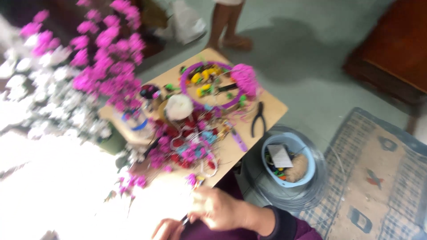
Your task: Assembling artificial flowers by attaching small pink flower heads to a wire stem.
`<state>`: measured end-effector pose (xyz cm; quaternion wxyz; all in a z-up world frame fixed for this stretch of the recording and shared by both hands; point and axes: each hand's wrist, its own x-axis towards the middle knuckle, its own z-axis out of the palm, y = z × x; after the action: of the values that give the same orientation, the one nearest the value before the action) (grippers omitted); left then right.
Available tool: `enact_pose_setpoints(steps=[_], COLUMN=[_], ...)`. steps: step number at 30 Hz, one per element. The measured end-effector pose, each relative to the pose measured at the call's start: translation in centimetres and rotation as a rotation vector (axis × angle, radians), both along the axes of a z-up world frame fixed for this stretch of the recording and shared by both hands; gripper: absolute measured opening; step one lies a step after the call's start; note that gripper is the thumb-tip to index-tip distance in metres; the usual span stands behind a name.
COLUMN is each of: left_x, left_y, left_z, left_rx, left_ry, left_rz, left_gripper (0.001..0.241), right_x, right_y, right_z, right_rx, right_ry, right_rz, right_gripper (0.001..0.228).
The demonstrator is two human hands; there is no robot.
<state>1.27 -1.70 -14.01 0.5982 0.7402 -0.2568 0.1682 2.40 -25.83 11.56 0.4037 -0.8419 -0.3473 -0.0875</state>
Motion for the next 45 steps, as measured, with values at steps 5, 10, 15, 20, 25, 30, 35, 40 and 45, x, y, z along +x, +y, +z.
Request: enact_pose_setpoints(steps=[5,10,15,20,25,30,35,40,45], left_x=[2.1,3.4,2.8,2.7,2.4,2.3,2.2,2.5,2.0], left_y=[-1.9,-1.4,-0.6,-0.2,-0.8,-0.1,0.1,-0.2,-1.5], left_z=[16.9,22.9,23.5,23.3,23.6,24.7,25.8,25.6,25.9], left_rx=[0.21,0.294,0.369,0.322,0.012,0.065,0.403,0.606,0.621], left_ry=[0.255,0.079,-0.007,-0.038,0.204,0.084,-0.267,-0.449,-0.441], left_rz=[-0.017,0.046,0.14,0.21,0.111,0.141,0.273,0.289,0.201], left_gripper=[0.004,0.058,0.075,0.077,0.04,0.021,0.035,0.03,0.024], right_x=[2.1,4.0,4.3,4.5,4.8,5.1,5.0,4.7,3.2], right_y=[0.6,1.6,3.2,4.8,5.6,4.7,4.2,3.3,1.9], right_z=[1.3,3.2,3.2,4.0,5.0,5.7,6.1,5.8,5.6], right_rx=[-0.041,-0.066,-0.11,-0.162,-0.195,-0.133,-0.119,-0.164,-0.161], right_ry=[-0.079,-0.063,-0.068,-0.063,-0.095,-0.014,-0.013,-0.071,-0.104], right_rz=[-0.084,-0.193,-0.129,-0.057,-0.005,0.011,-0.02,-0.047,-0.108], right_gripper=[0.017,0.021,0.02,0.018,0.017,0.016,0.016,0.013,0.014])
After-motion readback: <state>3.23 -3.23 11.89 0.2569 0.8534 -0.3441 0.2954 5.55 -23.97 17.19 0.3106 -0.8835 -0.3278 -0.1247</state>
